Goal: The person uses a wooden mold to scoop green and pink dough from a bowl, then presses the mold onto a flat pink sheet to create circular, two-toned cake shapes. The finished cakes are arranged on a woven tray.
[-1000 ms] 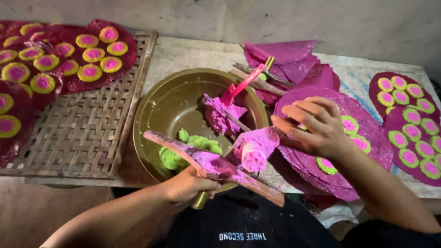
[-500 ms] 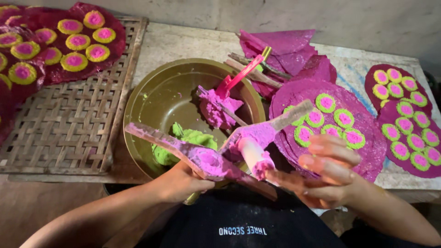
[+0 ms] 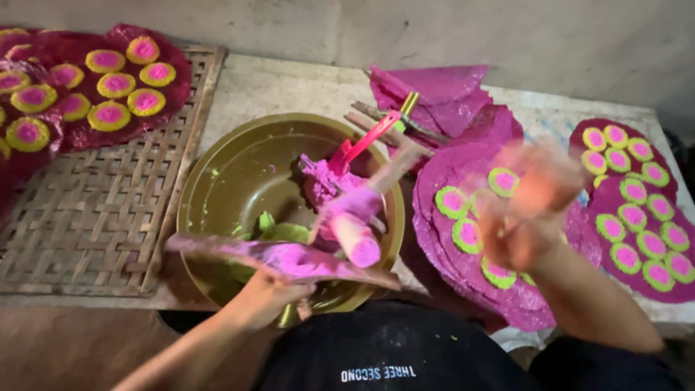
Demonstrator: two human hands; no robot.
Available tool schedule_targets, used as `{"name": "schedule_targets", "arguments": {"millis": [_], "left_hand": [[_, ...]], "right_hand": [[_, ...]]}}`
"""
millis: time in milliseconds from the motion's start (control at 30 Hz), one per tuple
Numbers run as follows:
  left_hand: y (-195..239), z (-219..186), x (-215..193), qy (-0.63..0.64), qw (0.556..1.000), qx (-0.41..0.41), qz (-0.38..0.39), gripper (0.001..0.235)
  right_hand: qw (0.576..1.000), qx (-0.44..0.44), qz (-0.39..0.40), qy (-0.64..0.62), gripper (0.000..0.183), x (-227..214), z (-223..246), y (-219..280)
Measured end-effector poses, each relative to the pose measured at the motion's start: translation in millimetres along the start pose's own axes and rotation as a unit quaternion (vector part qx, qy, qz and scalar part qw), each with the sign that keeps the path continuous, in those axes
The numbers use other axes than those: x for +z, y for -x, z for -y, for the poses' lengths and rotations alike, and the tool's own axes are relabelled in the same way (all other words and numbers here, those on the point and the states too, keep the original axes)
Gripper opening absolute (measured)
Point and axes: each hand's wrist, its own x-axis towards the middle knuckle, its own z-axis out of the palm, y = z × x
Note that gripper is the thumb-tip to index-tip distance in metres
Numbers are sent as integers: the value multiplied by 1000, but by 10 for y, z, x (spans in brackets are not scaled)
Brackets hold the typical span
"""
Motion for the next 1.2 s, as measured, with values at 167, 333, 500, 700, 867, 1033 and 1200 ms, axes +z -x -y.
{"name": "schedule_targets", "arguments": {"millis": [167,333,500,700,867,1033,1200], "left_hand": [[59,157,-3,-96,925,308,-203,29],[87,317,151,-27,892,294,-342,24],[257,528,249,11,874,308,-375,36],[395,772,276,104,858,295,-408,28],[308,439,340,53,822,363,-435,25],[284,-75,324,-206,697,435,-532,36],[422,-125,319,-328,608,474,-546,66]], "right_hand": [[986,11,158,57,36,720,-659,-12],[883,-210,382,175,29,2228,-870,552],[831,-241,479,149,12,2699,-1260,558],[861,-207,414,212,8,2154,-1286,102],[870,-193,386,240,10,1903,-866,312],[823,137,528,158,17,1624,-913,159],[898,254,263,-244,21,609,-2075,587]]}}
